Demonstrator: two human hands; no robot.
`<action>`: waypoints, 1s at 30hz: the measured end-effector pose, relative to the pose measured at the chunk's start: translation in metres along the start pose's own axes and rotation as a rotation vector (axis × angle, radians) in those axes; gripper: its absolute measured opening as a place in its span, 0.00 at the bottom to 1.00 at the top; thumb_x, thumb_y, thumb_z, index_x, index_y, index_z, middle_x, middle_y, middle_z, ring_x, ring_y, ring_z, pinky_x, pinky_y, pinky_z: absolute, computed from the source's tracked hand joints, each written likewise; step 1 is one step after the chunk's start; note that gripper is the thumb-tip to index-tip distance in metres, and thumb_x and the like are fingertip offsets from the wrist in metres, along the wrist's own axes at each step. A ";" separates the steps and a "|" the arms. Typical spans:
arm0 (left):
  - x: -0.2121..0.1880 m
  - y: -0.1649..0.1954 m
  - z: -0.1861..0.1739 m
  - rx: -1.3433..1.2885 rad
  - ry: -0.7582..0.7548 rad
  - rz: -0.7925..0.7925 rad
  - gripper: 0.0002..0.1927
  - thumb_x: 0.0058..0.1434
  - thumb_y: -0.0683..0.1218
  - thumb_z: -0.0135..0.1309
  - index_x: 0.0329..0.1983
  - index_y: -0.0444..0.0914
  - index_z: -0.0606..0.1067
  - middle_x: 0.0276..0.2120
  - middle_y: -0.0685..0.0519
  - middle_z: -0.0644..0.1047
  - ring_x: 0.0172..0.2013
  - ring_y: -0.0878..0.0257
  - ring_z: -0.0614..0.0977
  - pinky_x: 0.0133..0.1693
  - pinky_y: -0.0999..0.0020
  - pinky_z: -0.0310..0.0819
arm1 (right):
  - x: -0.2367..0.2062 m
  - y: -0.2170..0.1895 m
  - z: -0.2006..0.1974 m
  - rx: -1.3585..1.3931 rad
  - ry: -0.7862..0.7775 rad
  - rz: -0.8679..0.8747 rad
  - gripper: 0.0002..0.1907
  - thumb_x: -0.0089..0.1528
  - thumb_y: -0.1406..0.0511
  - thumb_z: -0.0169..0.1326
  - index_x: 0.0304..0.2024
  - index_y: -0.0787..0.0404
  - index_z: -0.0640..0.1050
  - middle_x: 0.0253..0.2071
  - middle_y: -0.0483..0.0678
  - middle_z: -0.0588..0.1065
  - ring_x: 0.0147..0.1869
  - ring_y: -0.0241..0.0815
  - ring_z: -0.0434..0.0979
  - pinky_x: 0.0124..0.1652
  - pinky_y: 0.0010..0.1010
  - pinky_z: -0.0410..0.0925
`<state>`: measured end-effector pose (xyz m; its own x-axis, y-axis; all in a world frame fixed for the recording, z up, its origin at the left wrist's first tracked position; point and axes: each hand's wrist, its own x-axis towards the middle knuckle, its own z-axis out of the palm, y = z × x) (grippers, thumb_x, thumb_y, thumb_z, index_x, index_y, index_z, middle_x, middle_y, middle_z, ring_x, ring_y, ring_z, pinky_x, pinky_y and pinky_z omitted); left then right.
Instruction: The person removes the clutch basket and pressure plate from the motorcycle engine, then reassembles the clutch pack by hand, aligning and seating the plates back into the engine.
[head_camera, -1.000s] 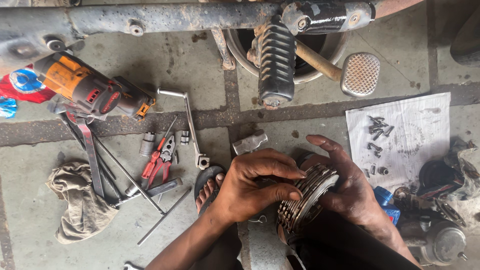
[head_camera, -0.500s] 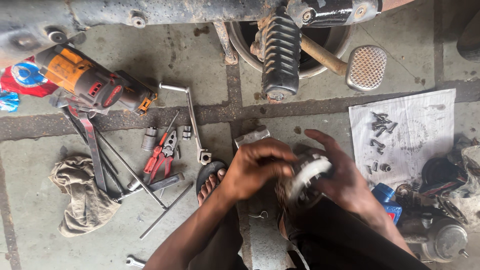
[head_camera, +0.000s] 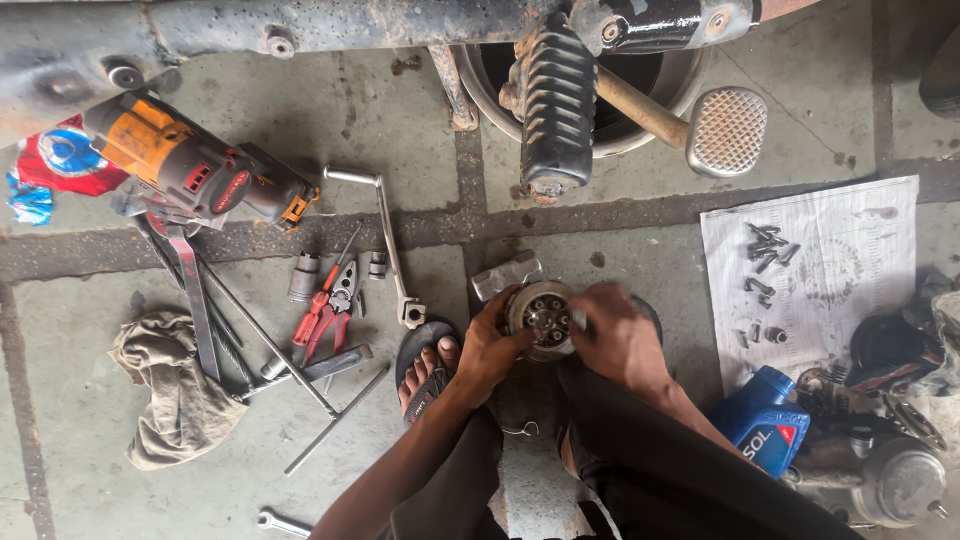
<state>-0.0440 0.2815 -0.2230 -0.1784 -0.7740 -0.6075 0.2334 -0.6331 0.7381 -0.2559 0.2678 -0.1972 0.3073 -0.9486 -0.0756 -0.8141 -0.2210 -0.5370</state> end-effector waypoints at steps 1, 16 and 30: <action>-0.001 0.000 -0.001 0.036 0.029 -0.034 0.40 0.52 0.36 0.60 0.71 0.36 0.64 0.51 0.43 0.80 0.44 0.56 0.82 0.40 0.66 0.78 | 0.002 -0.003 0.001 -0.061 -0.085 0.006 0.17 0.56 0.64 0.61 0.47 0.63 0.80 0.48 0.54 0.74 0.37 0.49 0.83 0.31 0.36 0.79; -0.013 0.001 0.004 0.308 0.195 0.182 0.37 0.50 0.42 0.60 0.67 0.36 0.69 0.53 0.44 0.81 0.51 0.56 0.84 0.53 0.66 0.77 | 0.004 0.007 0.026 -0.176 -0.008 -0.117 0.18 0.54 0.62 0.62 0.47 0.55 0.82 0.59 0.61 0.71 0.36 0.53 0.84 0.27 0.38 0.76; -0.009 -0.024 -0.005 0.051 0.147 0.259 0.37 0.50 0.39 0.57 0.66 0.28 0.66 0.52 0.42 0.80 0.51 0.57 0.82 0.54 0.67 0.76 | 0.007 0.000 0.038 0.112 -0.094 -0.039 0.14 0.57 0.65 0.62 0.45 0.60 0.79 0.47 0.57 0.79 0.42 0.56 0.84 0.38 0.40 0.75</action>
<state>-0.0429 0.3038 -0.2364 0.0223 -0.9023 -0.4305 0.2045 -0.4174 0.8854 -0.2353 0.2693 -0.2295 0.3869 -0.9131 -0.1283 -0.7424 -0.2259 -0.6307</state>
